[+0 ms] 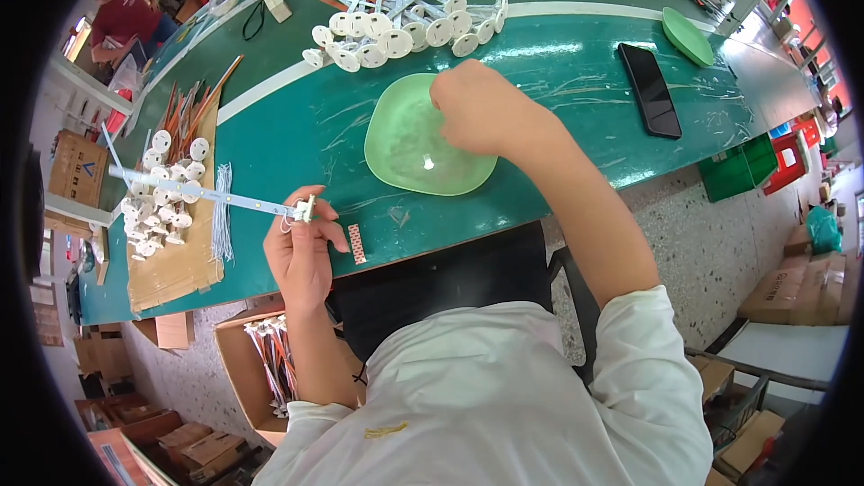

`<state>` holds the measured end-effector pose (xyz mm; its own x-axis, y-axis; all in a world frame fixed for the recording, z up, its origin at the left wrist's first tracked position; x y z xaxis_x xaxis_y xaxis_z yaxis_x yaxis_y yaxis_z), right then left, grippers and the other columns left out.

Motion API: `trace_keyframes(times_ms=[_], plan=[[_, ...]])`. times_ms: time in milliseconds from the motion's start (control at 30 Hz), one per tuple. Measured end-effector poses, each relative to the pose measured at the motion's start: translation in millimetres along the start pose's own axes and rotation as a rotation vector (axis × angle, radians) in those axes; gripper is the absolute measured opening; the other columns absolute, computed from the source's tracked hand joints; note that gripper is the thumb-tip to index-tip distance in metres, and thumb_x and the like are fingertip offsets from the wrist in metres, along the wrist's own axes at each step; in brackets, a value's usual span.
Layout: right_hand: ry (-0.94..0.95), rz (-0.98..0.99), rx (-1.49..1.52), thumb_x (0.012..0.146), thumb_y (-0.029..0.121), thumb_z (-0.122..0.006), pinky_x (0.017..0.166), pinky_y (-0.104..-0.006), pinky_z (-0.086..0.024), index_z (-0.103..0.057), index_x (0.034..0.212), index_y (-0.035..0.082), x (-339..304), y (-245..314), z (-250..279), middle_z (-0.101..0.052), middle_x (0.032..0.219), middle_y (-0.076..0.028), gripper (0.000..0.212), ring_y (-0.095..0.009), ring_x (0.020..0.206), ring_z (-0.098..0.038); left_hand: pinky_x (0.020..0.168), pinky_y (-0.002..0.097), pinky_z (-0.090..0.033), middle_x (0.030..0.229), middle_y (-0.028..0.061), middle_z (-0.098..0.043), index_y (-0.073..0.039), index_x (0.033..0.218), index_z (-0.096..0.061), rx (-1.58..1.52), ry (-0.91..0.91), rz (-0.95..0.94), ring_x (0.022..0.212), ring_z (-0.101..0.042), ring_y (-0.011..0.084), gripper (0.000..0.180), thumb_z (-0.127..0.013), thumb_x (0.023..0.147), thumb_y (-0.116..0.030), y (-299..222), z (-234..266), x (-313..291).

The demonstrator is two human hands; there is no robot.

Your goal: The recorder is assembling LED light strips by attaching plastic circular bases and testing them on a power rail.

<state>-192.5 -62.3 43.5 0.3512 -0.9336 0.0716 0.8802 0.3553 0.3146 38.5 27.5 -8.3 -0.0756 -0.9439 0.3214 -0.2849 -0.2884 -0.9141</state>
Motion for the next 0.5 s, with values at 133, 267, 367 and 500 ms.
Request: trace_keyframes(times_ms=[133, 267, 367, 500], plan=[[-0.101, -0.019, -0.076, 0.069, 0.000, -0.066, 0.074, -0.0412, -0.052, -0.067, 0.088, -0.002, 14.7, 3.1, -11.0, -0.067, 0.083, -0.020, 0.019, -0.035, 0.083, -0.065, 0.063, 0.0268, -0.051, 0.097, 0.0140, -0.061, 0.009, 0.127, -0.052, -0.011, -0.065, 0.023, 0.067, -0.065, 0.0165, 0.036, -0.054, 0.098, -0.013, -2.1, 0.8, 1.8], [0.037, 0.000, 0.015, 0.070, -0.001, -0.065, 0.071, -0.0390, -0.052, -0.066, 0.085, -0.002, 17.6, 3.8, -16.2, -0.066, 0.081, -0.018, 0.015, -0.034, 0.076, -0.065, 0.070, 0.0312, -0.056, 0.109, 0.0194, -0.062, 0.007, 0.129, -0.050, -0.078, -0.050, 0.035, 0.074, -0.068, 0.0210, 0.038, -0.058, 0.093, -0.003, -1.1, -0.2, 3.2], [0.086, -0.005, 0.093, 0.071, -0.001, -0.063, 0.068, -0.0372, -0.052, -0.065, 0.084, -0.002, 11.6, 5.5, -11.0, -0.067, 0.079, -0.017, 0.013, -0.032, 0.072, -0.064, 0.075, 0.0333, -0.057, 0.117, 0.0218, -0.060, 0.007, 0.129, -0.050, -0.077, -0.032, 0.057, 0.082, -0.070, 0.0243, 0.040, -0.059, 0.090, 0.002, 2.9, 5.0, 3.1], [-0.045, 0.117, 0.181, 0.076, -0.001, -0.062, 0.067, -0.0327, -0.052, -0.063, 0.085, -0.002, -10.8, 13.2, -3.8, -0.067, 0.076, -0.016, 0.009, -0.026, 0.071, -0.066, 0.084, 0.0350, -0.056, 0.125, 0.0230, -0.057, 0.006, 0.129, -0.051, 0.024, -0.008, 0.006, 0.095, -0.069, 0.0276, 0.043, -0.061, 0.087, 0.007, -1.4, 1.9, 2.2]])
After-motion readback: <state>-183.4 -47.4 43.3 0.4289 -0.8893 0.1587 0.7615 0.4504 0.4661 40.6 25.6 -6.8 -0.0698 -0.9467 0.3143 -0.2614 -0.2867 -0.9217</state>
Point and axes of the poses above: each hand's wrist, its own x-axis towards the middle knuckle, its own z-axis out of the back of the hand, y = z × x, the point moved 7 cm from there along x, towards the middle knuckle
